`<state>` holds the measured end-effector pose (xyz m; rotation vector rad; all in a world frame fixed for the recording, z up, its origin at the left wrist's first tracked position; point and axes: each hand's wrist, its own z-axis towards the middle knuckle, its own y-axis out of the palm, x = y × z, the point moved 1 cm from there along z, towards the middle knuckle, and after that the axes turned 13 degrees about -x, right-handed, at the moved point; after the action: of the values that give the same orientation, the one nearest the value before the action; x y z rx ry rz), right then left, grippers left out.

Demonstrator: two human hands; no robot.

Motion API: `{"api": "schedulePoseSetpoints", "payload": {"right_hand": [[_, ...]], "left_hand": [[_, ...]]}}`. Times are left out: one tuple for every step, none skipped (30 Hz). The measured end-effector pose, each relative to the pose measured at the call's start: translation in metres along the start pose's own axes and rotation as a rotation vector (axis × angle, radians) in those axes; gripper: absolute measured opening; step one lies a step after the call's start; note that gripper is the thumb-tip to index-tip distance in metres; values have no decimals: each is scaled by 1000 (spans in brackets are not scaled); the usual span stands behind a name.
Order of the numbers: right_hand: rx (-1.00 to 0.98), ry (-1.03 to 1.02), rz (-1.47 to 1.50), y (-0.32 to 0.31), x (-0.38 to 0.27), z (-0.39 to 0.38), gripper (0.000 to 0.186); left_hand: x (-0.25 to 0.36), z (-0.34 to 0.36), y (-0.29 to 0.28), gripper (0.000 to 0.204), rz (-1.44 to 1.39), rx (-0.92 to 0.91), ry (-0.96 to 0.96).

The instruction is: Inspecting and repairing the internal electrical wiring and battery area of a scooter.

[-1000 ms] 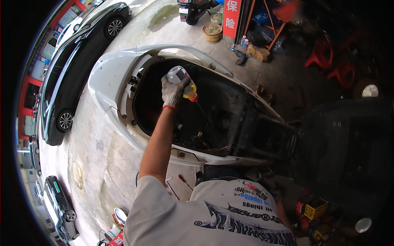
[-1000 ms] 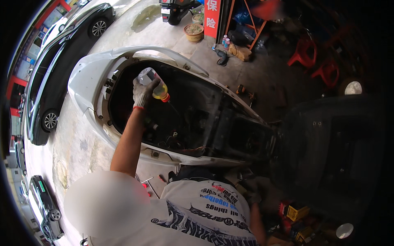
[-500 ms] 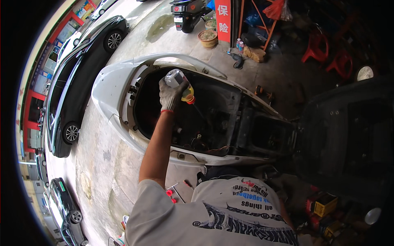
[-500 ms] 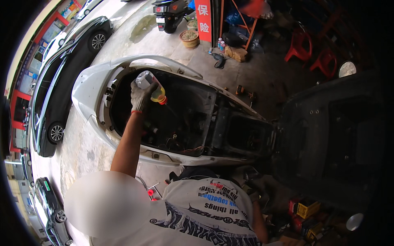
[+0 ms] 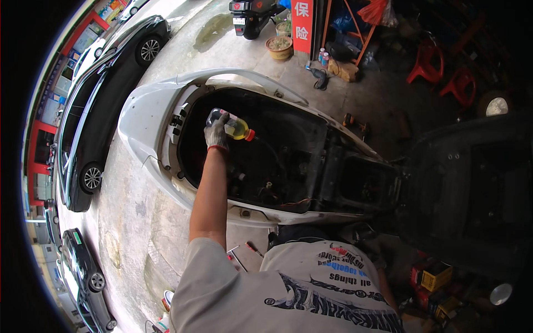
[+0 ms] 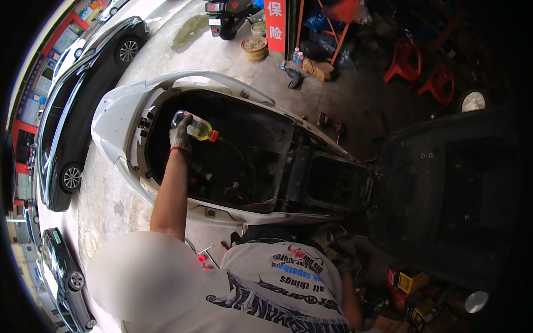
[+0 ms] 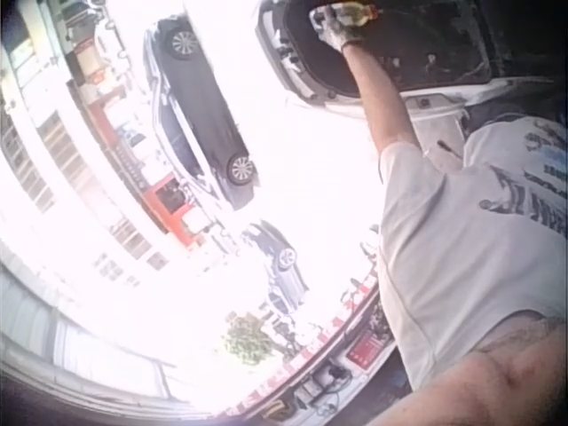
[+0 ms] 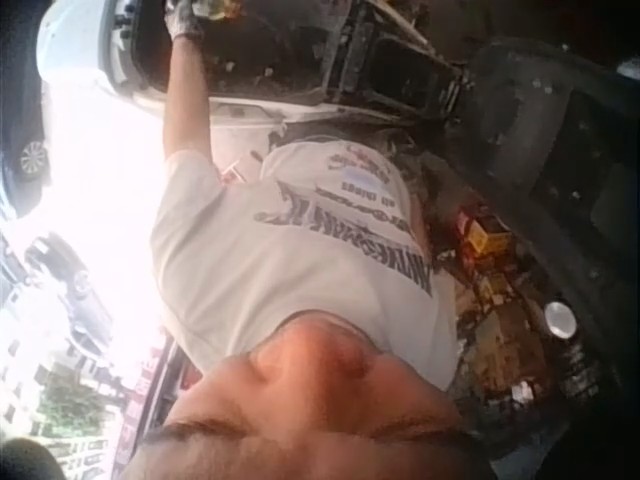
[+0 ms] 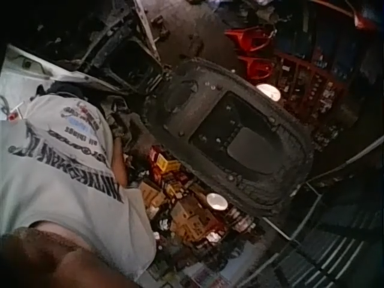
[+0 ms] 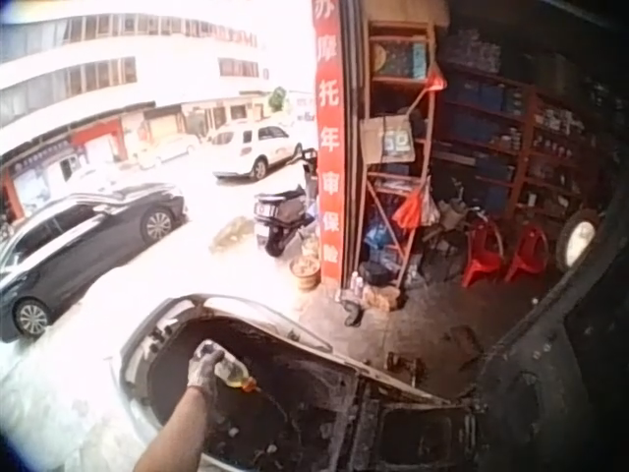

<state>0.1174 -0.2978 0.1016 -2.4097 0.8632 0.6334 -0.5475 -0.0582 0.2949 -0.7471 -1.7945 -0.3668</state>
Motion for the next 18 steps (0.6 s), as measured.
{"api": "schedulePoseSetpoints", "payload": {"right_hand": [[0, 5, -1, 2, -3, 1, 29], [-4, 9, -5, 3, -10, 2, 29], [-2, 16, -8, 4, -13, 2, 29], [2, 26, -10, 5, -15, 1, 29], [11, 42, -10, 6, -21, -1, 29], [23, 60, -9, 8, -25, -4, 29], [40, 82, -6, 10, -28, -9, 28], [14, 74, -17, 12, -38, -8, 28], [-7, 69, -21, 15, -47, -7, 28], [-39, 49, -17, 20, -55, -4, 28], [-14, 83, -14, 20, -54, -10, 28], [4, 107, -9, 21, -54, -16, 28], [21, 129, -3, 23, -50, -22, 28], [34, 148, 2, 26, -47, -27, 28], [41, 162, 6, 29, -44, -31, 28], [46, 174, 10, 31, -42, -35, 28], [50, 185, 13, 34, -40, -38, 28], [54, 194, 17, 36, -40, -40, 28]], "left_hand": [[-16, 14, -6, 56, -123, -31, -52], [-34, 30, -14, 51, -246, -57, -104], [-50, 44, -19, 46, -250, -28, -129], [-66, 59, -21, 46, -252, -36, -140], [-84, 73, -18, 42, -293, -48, -157], [-103, 85, -13, 38, -335, -63, -177], [-120, 97, -4, 26, -251, -195, -52], [-146, 132, -31, 26, -247, -169, -51], [-174, 159, -59, 25, -46, -250, -64], [-180, 194, -103, 25, 167, -319, -67], [-200, 200, -79, 25, 158, -357, -90], [-206, 212, -70, 25, 187, -379, -97], [-211, 219, -60, 25, 217, -400, -101], [-216, 223, -53, 26, 248, -415, -103], [-216, 232, -51, 26, 281, -424, -102], [-217, 237, -49, 26, 315, -431, -100], [-222, 236, -50, 26, 348, -436, -97], [-227, 238, -44, 26, 382, -441, -91]]}}
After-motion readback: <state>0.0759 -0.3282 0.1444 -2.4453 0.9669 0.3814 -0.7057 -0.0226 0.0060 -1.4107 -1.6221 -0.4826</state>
